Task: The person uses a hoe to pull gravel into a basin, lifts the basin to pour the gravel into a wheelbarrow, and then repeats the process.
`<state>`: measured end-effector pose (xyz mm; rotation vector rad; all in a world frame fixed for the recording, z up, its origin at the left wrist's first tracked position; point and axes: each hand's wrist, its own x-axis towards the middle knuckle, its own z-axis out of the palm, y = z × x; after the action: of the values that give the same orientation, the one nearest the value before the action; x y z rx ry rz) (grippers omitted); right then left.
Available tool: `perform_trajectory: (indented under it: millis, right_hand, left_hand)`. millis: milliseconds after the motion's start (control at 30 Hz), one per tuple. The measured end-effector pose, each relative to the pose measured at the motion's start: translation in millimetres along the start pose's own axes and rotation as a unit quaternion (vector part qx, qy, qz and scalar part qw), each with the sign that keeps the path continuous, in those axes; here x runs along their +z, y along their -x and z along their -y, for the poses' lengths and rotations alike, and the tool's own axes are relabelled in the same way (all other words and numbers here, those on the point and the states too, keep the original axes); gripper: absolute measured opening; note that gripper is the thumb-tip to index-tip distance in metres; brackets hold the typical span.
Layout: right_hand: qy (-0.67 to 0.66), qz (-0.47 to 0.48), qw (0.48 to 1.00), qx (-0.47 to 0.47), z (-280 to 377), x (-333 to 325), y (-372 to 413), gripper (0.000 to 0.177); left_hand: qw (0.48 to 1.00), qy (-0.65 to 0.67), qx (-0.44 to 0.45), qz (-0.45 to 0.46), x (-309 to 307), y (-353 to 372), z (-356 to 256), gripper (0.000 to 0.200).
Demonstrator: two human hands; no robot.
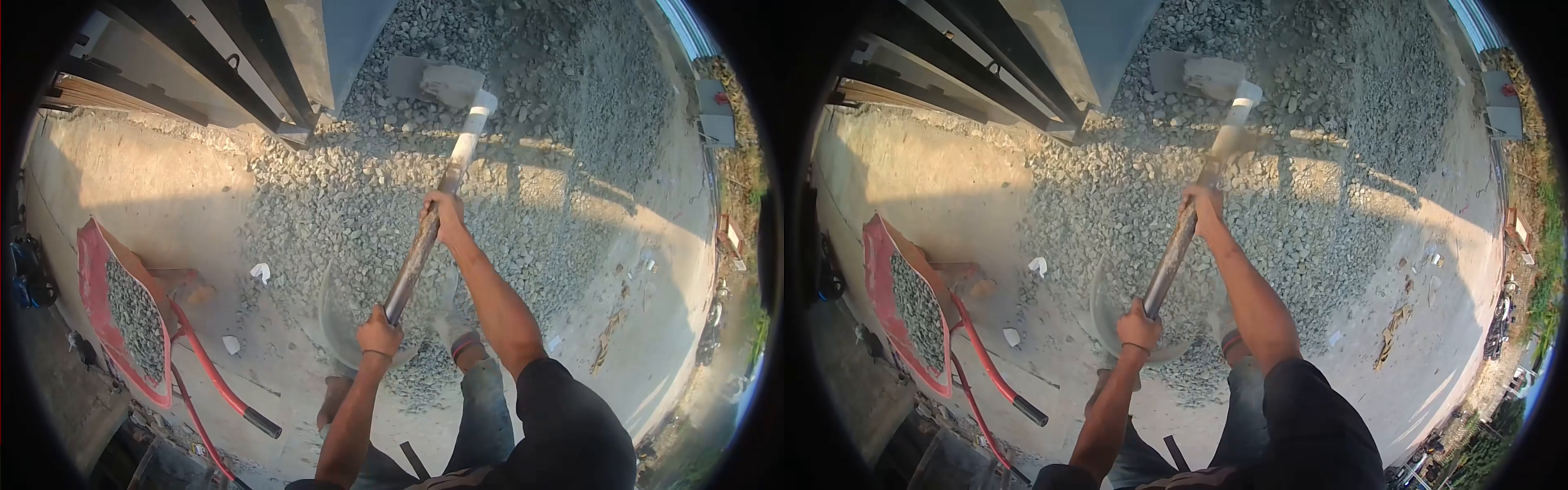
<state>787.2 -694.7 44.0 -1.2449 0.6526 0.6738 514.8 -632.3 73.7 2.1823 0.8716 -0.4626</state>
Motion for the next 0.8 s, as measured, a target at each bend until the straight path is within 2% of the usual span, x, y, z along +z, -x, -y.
perform_trajectory:
  millis: [33, 67, 133, 200, 233, 300, 367, 600, 800]
  right_hand:
    - [0.036, 0.008, 0.999, -0.032, 31.8, 19.8, -30.8, 0.014]
    - [0.023, 0.056, 0.998, -0.01, 61.8, 36.5, -50.3, 0.013]
    - [0.074, -0.054, 0.994, -0.06, 76.2, 60.1, -84.9, 0.011]
    - [0.114, -0.051, 0.991, -0.056, 47.8, 51.5, -100.3, 0.01]
    - [0.153, -0.049, 0.986, -0.047, 26.2, 41.5, -105.3, 0.009]
    - [0.232, -0.11, 0.967, -0.006, -19.3, 27.8, -91.2, 0.009]
    - [0.164, -0.067, 0.981, 0.084, -61.6, -6.8, -78.7, 0.009]
    - [0.189, -0.076, 0.947, 0.248, -158.8, -104.7, 28.6, 0.009]
    - [0.144, -0.151, 0.915, 0.347, -231.8, -154.3, 150.9, 0.007]
  left_hand:
    - [1.0, 0.005, 0.011, -0.012, -9.1, -46.8, -19.4, 0.03]
    - [0.999, 0.019, 0.03, -0.026, -15.9, -83.0, -34.3, 0.031]
    - [0.998, 0.048, 0.027, -0.005, -12.5, -121.0, -44.5, 0.033]
    - [0.997, 0.066, 0.02, 0.015, 6.6, -114.5, -30.2, 0.033]
    - [0.996, 0.083, 0.008, 0.037, 20.5, -101.2, -18.9, 0.034]
    - [0.991, 0.103, -0.039, 0.078, 37.6, -62.8, 2.7, 0.034]
    - [0.989, 0.082, -0.076, 0.099, 50.9, -20.4, 20.9, 0.033]
    - [0.96, 0.049, -0.185, 0.202, 75.7, 144.8, 22.0, 0.037]
    - [0.923, 0.011, -0.255, 0.288, 43.1, 273.1, 43.7, 0.04]
